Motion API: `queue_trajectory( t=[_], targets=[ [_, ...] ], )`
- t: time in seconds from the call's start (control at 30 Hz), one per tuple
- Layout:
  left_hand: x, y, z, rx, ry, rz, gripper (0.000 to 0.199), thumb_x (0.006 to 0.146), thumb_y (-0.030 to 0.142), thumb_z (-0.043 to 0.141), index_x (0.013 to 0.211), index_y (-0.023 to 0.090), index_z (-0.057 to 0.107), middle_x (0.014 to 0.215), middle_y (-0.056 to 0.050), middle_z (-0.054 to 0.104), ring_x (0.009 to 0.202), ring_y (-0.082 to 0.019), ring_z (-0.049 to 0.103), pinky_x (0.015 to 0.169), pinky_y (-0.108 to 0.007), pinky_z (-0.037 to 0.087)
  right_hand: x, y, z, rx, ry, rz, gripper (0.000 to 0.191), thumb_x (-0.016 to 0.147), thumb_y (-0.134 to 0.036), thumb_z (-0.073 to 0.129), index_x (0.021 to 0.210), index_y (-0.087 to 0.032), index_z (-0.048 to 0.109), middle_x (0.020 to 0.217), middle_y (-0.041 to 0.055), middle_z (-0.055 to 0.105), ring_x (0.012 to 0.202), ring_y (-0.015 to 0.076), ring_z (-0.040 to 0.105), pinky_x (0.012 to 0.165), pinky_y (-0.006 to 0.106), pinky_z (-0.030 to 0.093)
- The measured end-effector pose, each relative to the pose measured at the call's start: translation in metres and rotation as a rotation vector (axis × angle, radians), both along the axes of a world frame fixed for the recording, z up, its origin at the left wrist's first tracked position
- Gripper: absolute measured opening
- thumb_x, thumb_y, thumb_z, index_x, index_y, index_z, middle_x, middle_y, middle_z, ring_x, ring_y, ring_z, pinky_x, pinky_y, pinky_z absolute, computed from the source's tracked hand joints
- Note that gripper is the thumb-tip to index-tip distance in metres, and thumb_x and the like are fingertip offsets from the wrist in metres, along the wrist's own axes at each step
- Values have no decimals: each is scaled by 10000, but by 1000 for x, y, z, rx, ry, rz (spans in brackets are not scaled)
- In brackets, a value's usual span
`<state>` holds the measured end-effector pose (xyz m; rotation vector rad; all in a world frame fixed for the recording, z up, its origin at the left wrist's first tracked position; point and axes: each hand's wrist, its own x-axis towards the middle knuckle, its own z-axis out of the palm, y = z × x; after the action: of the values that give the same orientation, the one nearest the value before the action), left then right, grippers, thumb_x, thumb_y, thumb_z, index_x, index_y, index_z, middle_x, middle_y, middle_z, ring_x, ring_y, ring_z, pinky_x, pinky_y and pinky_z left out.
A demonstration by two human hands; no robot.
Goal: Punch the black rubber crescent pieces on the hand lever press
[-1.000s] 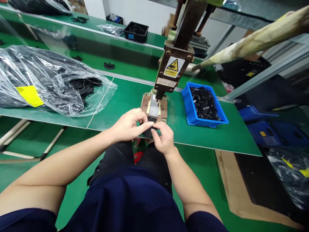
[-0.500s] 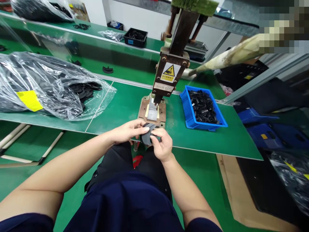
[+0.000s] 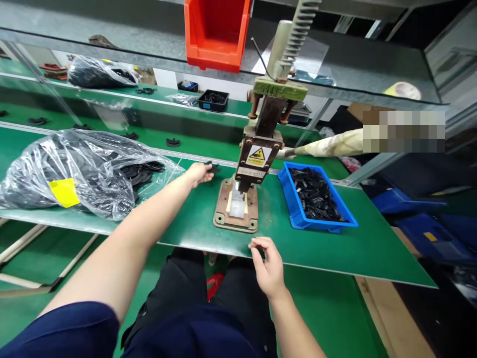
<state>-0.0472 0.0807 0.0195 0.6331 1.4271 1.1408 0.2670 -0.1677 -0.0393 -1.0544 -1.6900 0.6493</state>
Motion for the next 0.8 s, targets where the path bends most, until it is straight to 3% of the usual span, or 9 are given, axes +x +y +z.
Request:
queue_trajectory(
  t=[0.1, 0.17, 0.33, 0.43, 0.5, 0.63, 0.8],
  targets=[
    [6, 45, 2, 78, -32, -4, 257, 992, 406, 727, 1036, 164, 650, 903, -103, 771, 786, -198, 781, 688, -268, 647, 12, 0, 8, -4, -48, -24, 202, 990, -250, 612, 1182, -257, 673, 1044, 55, 702, 968, 174, 719, 881, 370, 635],
    [7, 51, -10, 60, 22, 1, 262, 985, 403, 732, 1018, 157, 650, 877, -109, 765, 735, -199, 767, 678, -296, 650, 28, 3, 14, 2, -79, -59, 192, 987, -273, 624, 1167, -256, 686, 1039, 58, 711, 970, 180, 723, 880, 370, 632],
    [-5, 19, -50, 129, 108, -41, 290, 962, 378, 770, 864, 141, 633, 813, -75, 737, 638, -130, 716, 694, -267, 629, 88, 28, 35, 12, -161, -247, 183, 998, -367, 610, 1066, -246, 729, 990, 54, 748, 928, 186, 728, 870, 366, 605],
    [-14, 2, -64, 229, 171, -138, 425, 929, 467, 786, 716, 136, 626, 760, -66, 721, 634, -133, 704, 707, -275, 618, 126, 62, 54, 0, -248, -386, 286, 1017, -446, 557, 1064, -233, 743, 997, 60, 765, 945, 196, 725, 936, 395, 595],
    [-17, -5, -71, 257, 211, -168, 500, 901, 524, 787, 631, 144, 604, 738, -67, 716, 627, -132, 685, 700, -270, 598, 150, 90, 67, -28, -336, -450, 339, 1030, -463, 516, 1114, -227, 744, 1103, 77, 769, 1033, 207, 721, 1029, 425, 578],
    [-18, -13, -86, 336, 474, -222, 468, 920, 582, 685, 715, 162, 700, 733, -70, 741, 665, -177, 699, 718, -297, 570, 182, 148, 83, -175, -540, -520, 303, 991, -447, 616, 1121, -202, 738, 1120, 89, 753, 1037, 209, 700, 1081, 471, 565],
    [-18, -22, -93, 376, 635, -227, 383, 898, 565, 667, 857, 187, 716, 821, -62, 775, 733, -202, 717, 722, -300, 547, 186, 198, 77, -382, -727, -457, 419, 987, -491, 654, 1275, -187, 652, 1308, 88, 682, 1169, 196, 675, 1034, 446, 609]
  ],
)
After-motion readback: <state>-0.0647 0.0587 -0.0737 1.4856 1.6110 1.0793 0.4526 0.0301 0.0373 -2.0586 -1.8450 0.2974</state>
